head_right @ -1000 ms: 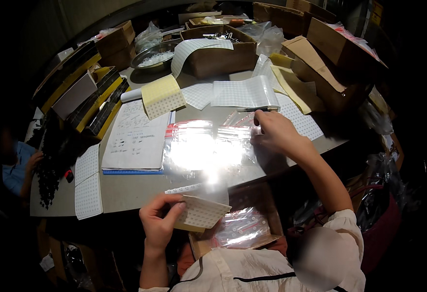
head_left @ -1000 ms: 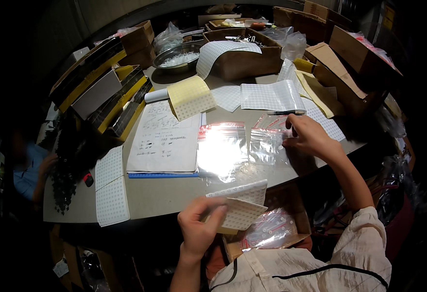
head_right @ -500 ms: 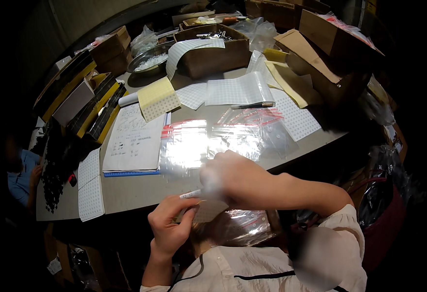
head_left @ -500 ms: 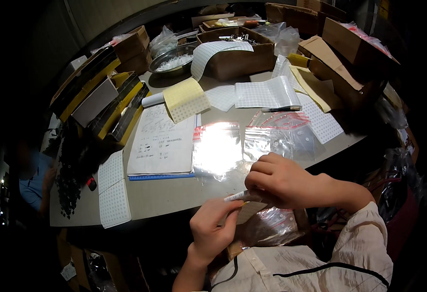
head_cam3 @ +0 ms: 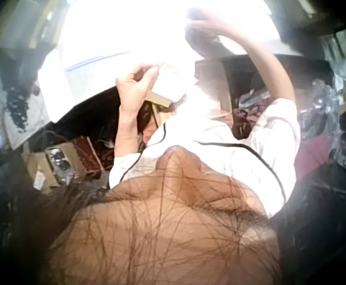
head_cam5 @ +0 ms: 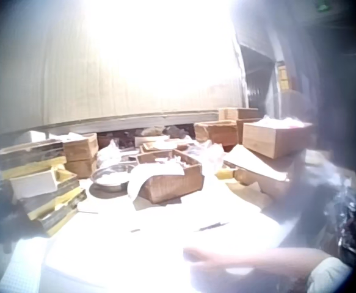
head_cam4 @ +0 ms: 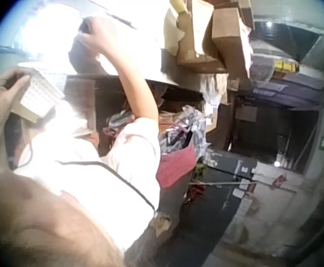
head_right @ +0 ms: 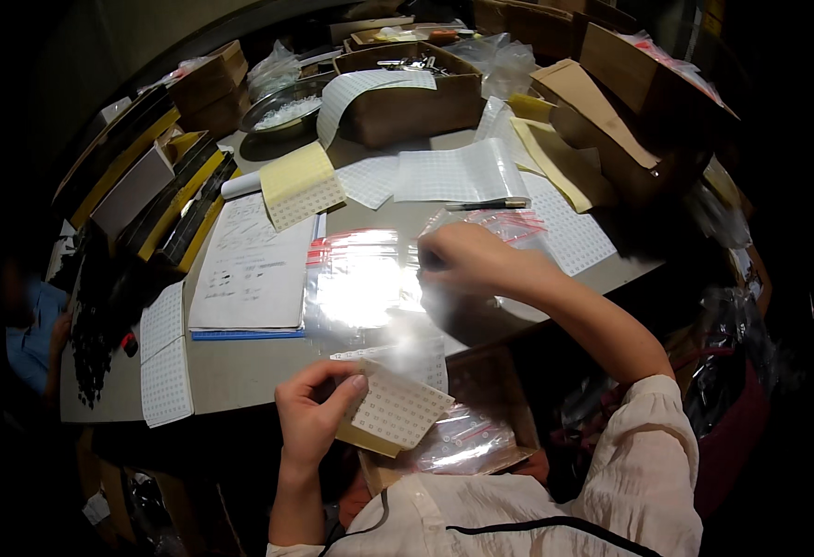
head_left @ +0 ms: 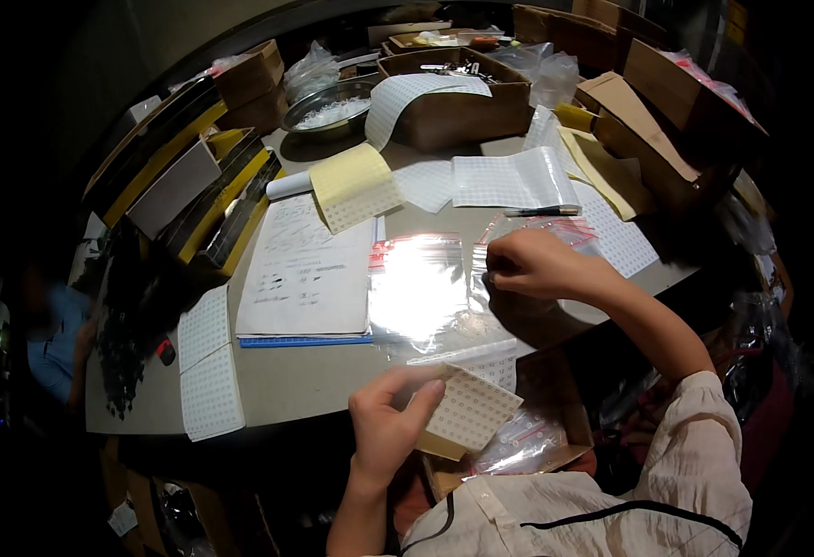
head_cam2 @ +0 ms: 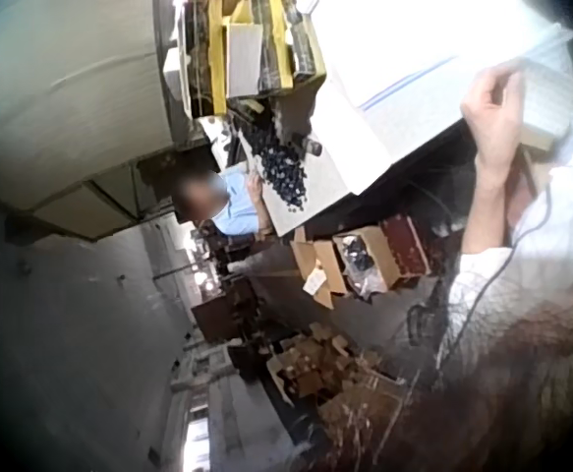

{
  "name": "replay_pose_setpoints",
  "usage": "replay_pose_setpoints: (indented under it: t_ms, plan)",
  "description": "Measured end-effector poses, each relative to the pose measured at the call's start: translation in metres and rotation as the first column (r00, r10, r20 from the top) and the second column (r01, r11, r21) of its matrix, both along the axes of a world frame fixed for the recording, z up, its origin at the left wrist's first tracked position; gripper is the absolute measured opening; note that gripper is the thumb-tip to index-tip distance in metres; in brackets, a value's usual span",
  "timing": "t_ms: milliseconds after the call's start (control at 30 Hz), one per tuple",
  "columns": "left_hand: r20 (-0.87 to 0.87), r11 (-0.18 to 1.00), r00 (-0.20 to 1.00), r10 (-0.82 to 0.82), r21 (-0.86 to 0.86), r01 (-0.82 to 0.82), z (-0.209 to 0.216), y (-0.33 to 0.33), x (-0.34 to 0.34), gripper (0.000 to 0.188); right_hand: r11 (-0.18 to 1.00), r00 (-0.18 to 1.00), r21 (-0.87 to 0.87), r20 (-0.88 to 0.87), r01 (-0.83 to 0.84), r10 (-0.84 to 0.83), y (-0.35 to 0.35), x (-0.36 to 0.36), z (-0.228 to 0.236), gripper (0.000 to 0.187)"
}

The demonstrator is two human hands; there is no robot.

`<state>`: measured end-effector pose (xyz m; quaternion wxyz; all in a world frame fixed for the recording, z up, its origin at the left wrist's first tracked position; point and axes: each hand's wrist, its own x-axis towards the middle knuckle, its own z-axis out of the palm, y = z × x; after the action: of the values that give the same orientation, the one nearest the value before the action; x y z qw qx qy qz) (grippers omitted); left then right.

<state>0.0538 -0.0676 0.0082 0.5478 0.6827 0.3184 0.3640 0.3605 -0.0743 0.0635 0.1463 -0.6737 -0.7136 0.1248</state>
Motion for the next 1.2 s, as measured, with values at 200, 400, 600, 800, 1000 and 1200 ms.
replay_pose_setpoints:
  t_ms: [200,400,600,800,1000,1200]
  plan:
    - [0.000,0.997,0.999,-0.046,-0.068,0.046,0.006,0.002,-0.002,0.012,0.999,0.906,0.019,0.421,0.049,-0.052,0.008,0.001,-0.001,0.029]
    - [-0.005,0.996,0.997,-0.073,-0.052,0.072,0.007,0.006,-0.002,0.010,0.980,0.956,0.050,-0.214,-0.193,0.199,0.039,-0.015,0.008,0.024]
    - [0.021,0.989,0.996,-0.086,-0.116,0.087,0.011,0.008,-0.001,0.010,0.932,0.981,0.308,0.033,-0.190,0.189,0.062,-0.034,-0.026,0.019]
    - [-0.008,0.996,0.997,-0.075,-0.057,0.075,0.013,0.005,-0.002,0.011,0.941,0.985,0.335,0.171,-0.047,-0.012,0.042,-0.014,-0.040,0.028]
    - [0.028,0.999,0.999,-0.034,0.033,0.034,0.002,0.003,-0.001,0.011,0.945,0.957,0.328,0.276,-0.005,-0.091,-0.001,-0.003,-0.045,0.064]
    - [-0.019,0.991,0.996,-0.090,-0.097,0.088,0.001,0.003,-0.003,0.014,0.949,0.979,0.316,0.194,-0.008,-0.057,-0.010,0.001,-0.045,0.071]
